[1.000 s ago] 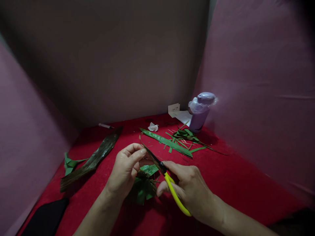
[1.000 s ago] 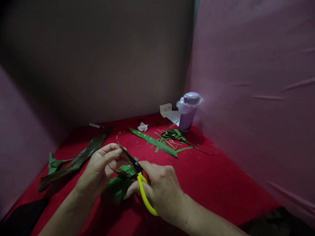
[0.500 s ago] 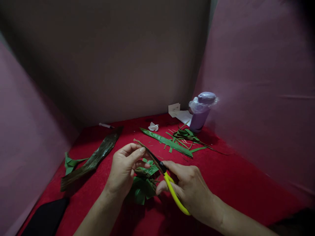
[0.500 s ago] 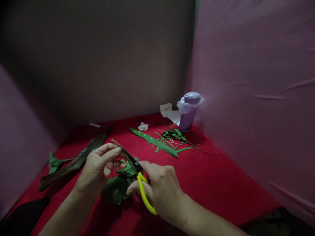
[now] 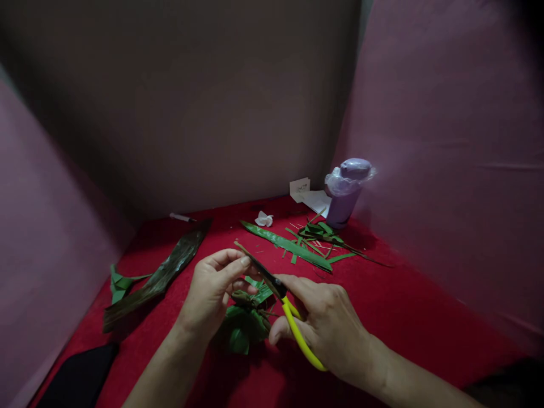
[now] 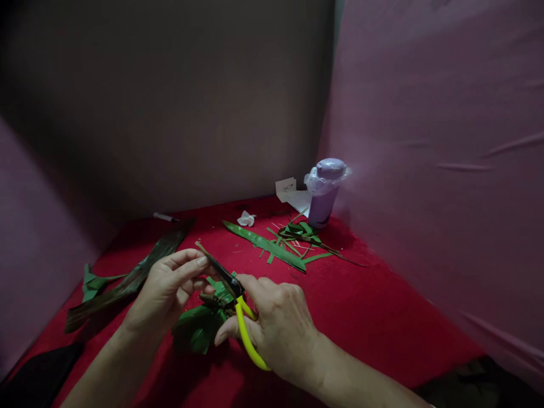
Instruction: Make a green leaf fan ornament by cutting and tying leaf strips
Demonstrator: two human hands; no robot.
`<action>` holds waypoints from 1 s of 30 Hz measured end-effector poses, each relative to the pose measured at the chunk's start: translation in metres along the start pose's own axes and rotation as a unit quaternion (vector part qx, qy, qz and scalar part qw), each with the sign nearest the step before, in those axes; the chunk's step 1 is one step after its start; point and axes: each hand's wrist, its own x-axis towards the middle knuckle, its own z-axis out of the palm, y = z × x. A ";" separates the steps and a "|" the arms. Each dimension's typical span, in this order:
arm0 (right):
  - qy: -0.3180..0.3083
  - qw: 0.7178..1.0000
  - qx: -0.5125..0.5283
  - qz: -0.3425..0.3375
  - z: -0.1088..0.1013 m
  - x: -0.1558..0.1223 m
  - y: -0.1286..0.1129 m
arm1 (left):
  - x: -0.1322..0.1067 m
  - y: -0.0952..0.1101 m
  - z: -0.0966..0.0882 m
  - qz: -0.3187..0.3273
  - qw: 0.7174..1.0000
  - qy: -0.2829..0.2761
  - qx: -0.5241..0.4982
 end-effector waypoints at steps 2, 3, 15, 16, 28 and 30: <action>0.001 1.000 -0.002 -0.001 0.000 0.000 0.001 | -0.001 0.000 0.000 -0.003 1.000 -0.007 0.004; 0.002 1.000 -0.002 -0.001 0.000 0.001 0.001 | -0.001 -0.001 0.000 -0.004 1.000 -0.010 0.006; -0.035 0.998 0.042 -0.010 -0.005 0.002 0.003 | -0.002 0.000 0.004 -0.006 1.000 -0.015 0.007; -0.037 0.998 0.046 -0.010 -0.005 0.002 0.003 | -0.002 0.000 0.004 -0.005 1.000 -0.015 0.004; -0.012 0.999 0.039 -0.020 -0.004 0.000 0.005 | 0.000 -0.002 0.000 0.008 1.000 -0.020 -0.007; -0.015 0.999 0.032 -0.018 -0.004 0.001 0.005 | 0.000 -0.002 0.000 0.010 1.000 -0.018 -0.008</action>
